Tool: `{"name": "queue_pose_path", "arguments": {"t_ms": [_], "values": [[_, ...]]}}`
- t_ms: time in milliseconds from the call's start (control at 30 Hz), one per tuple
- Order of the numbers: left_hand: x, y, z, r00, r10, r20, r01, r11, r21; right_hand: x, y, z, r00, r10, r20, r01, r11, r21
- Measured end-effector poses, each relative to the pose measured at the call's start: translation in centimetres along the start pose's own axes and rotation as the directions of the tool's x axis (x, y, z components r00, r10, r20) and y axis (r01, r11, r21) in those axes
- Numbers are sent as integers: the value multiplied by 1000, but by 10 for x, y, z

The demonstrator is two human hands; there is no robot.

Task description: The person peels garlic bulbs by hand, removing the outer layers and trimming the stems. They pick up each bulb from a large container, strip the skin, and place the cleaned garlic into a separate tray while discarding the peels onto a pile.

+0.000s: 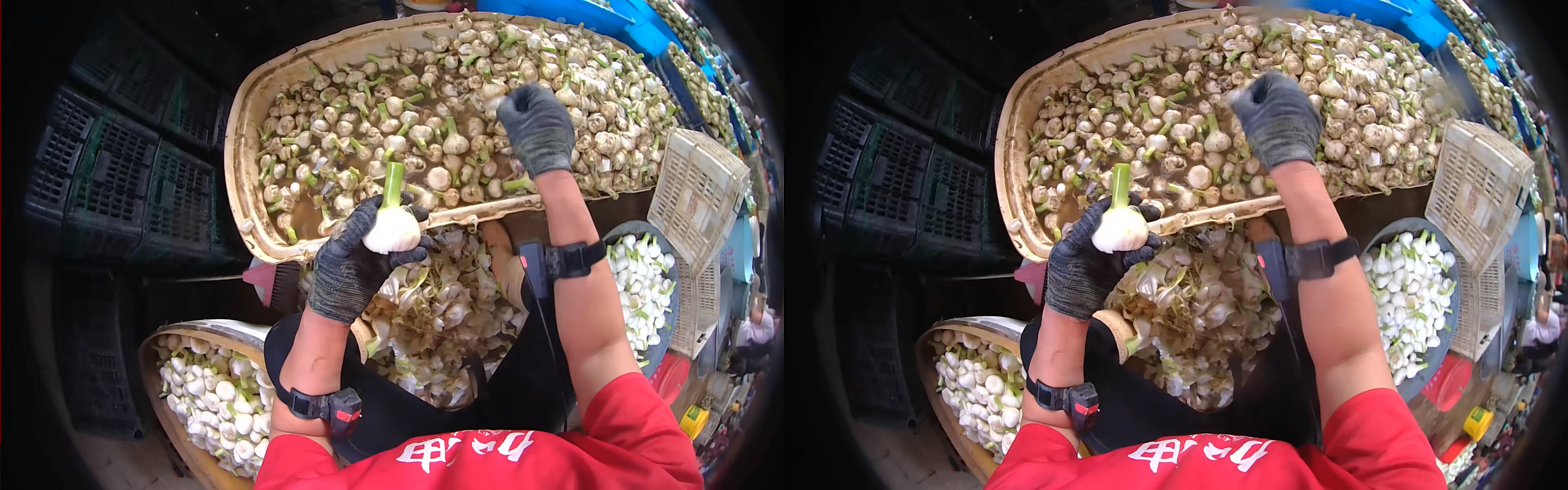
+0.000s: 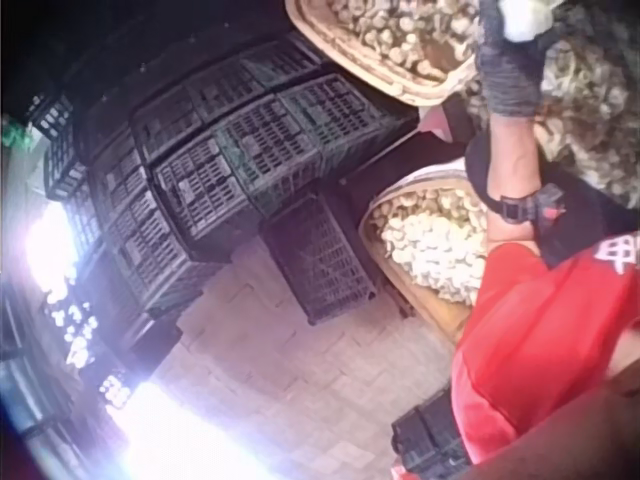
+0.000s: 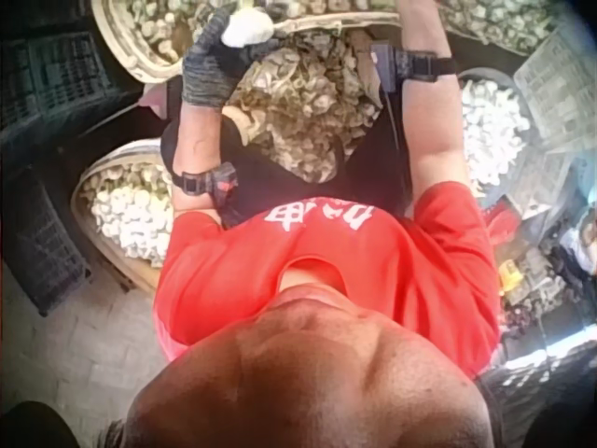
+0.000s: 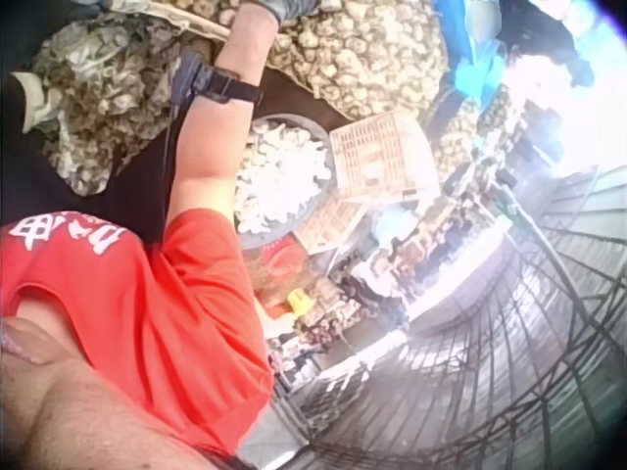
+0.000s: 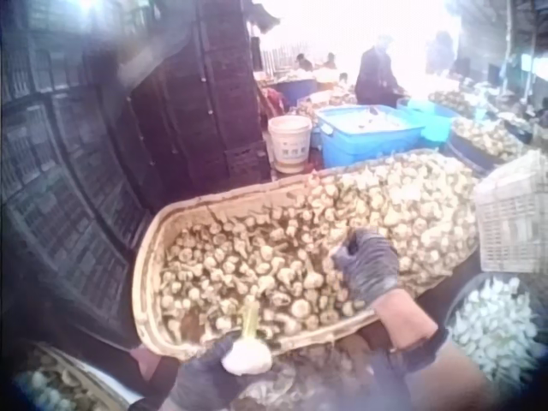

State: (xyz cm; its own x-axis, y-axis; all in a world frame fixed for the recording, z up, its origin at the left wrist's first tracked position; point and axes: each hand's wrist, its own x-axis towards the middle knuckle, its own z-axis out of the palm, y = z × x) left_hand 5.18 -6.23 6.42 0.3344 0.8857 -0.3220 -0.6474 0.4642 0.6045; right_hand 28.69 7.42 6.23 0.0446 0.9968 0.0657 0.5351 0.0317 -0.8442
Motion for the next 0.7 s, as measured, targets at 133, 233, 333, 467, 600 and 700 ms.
{"name": "queue_pose_path", "arguments": {"t_ms": [133, 233, 333, 467, 600, 700], "values": [[0, -1, -9, 977, 59, -203, -80, 992, -97, -59, -28, 43, 887, -180, 426, -27, 899, 437], [5, -1, -2, 989, 126, -72, -104, 960, 261, -74, -50, 51, 914, -166, 370, -52, 856, 514], [1, 0, 3, 999, 36, -25, -19, 875, 483, -72, -46, 49, 905, -147, 399, -107, 831, 546], [-3, -2, 3, 993, -105, 51, 107, 994, -36, -74, -49, 44, 868, -205, 452, -172, 729, 662], [3, -9, -1, 997, -76, 25, 77, 994, -77, -77, -52, 45, 882, -274, 383, -49, 755, 654], [3, -12, 9, 998, -34, -59, 32, 999, -32, -82, -48, 48, 899, -82, 429, -247, 714, 655]]}}
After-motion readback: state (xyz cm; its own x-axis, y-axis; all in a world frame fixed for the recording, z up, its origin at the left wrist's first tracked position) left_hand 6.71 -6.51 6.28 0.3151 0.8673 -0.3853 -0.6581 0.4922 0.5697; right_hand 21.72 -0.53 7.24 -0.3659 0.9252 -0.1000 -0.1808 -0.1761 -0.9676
